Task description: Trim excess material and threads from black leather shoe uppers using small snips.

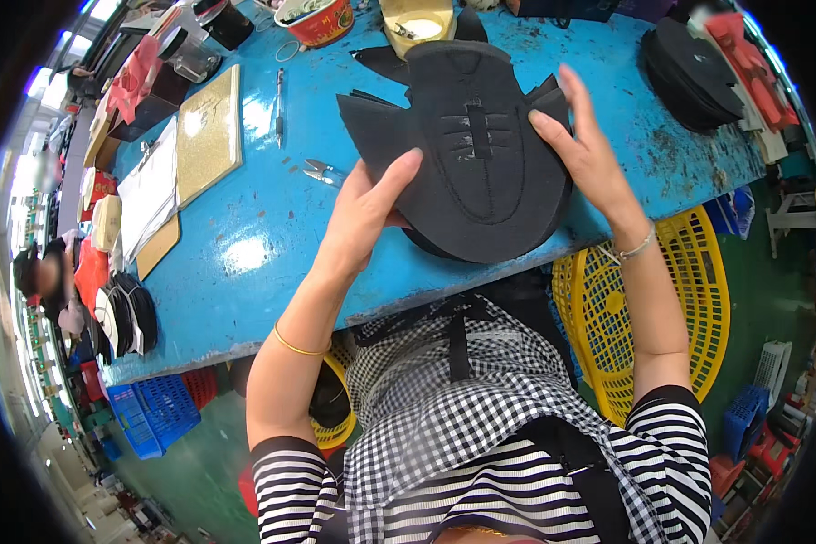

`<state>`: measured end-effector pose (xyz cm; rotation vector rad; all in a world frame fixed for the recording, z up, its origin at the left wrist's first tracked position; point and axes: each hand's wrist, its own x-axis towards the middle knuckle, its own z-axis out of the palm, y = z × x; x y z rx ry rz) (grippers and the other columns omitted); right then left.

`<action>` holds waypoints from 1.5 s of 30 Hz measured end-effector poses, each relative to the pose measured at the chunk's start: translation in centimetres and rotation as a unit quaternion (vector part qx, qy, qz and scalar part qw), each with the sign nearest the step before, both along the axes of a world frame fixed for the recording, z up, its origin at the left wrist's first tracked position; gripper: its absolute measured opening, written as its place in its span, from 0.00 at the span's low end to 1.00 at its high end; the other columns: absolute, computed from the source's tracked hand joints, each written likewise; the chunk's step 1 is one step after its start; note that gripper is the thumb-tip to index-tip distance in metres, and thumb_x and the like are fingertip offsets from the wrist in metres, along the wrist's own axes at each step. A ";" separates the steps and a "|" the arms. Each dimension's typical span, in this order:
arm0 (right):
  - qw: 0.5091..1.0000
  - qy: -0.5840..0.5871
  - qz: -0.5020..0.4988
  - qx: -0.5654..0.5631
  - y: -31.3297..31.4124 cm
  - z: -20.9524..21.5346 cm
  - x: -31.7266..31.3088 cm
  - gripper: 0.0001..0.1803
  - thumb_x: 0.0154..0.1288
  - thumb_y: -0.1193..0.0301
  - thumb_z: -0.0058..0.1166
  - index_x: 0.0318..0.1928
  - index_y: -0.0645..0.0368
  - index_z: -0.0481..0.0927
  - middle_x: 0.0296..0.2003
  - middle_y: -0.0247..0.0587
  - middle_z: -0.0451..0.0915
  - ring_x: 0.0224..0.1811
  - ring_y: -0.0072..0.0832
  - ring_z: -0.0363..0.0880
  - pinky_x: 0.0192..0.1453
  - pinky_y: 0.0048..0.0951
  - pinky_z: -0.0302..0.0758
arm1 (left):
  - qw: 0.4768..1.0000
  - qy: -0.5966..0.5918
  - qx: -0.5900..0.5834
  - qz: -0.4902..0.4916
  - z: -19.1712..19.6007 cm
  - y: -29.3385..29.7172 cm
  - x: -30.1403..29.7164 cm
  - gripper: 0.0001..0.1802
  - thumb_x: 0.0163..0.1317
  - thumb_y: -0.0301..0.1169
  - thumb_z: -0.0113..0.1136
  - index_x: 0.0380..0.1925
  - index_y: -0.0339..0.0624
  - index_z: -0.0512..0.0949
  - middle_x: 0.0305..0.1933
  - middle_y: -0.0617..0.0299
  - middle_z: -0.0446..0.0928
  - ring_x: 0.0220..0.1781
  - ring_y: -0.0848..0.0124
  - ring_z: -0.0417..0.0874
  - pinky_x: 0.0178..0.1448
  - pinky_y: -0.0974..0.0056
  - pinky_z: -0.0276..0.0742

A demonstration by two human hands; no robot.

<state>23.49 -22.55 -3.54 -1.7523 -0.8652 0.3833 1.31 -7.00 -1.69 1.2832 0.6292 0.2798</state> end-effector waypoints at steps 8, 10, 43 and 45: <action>0.868 -0.452 0.206 -0.005 4.9 4.4 -5.1 0.32 0.59 0.51 0.61 0.62 0.51 0.77 0.68 0.44 0.67 0.74 0.39 0.58 0.76 0.53 0.47 | 0.998 -0.004 -0.056 -0.009 -0.5 1.4 -0.7 0.31 0.70 0.44 0.57 0.65 0.34 0.66 0.58 0.55 0.77 0.54 0.68 0.82 0.50 0.64 0.83; 0.867 -0.452 0.210 -0.018 5.4 4.4 -5.7 0.33 0.60 0.49 0.59 0.62 0.52 0.76 0.69 0.45 0.66 0.75 0.38 0.56 0.76 0.53 0.47 | 0.998 0.022 -0.061 -0.014 -0.2 2.3 -1.3 0.31 0.70 0.43 0.57 0.65 0.34 0.66 0.60 0.55 0.76 0.55 0.69 0.81 0.50 0.64 0.82; 0.881 -0.323 0.319 -0.134 6.7 6.1 -5.4 0.41 0.47 0.49 0.68 0.65 0.42 0.74 0.73 0.38 0.61 0.77 0.37 0.52 0.77 0.54 0.39 | 0.892 0.034 0.388 0.229 -1.0 40.2 8.3 0.13 0.70 0.33 0.54 0.46 0.40 0.83 0.38 0.64 0.84 0.35 0.82 0.77 0.41 0.73 0.75; 0.881 -0.322 0.320 -0.137 6.7 6.0 -5.3 0.41 0.47 0.49 0.68 0.65 0.42 0.74 0.73 0.38 0.61 0.77 0.37 0.53 0.77 0.54 0.39 | 0.844 0.043 0.524 0.105 0.1 39.4 10.8 0.13 0.64 0.35 0.57 0.43 0.42 0.85 0.39 0.61 0.87 0.35 0.77 0.82 0.41 0.70 0.78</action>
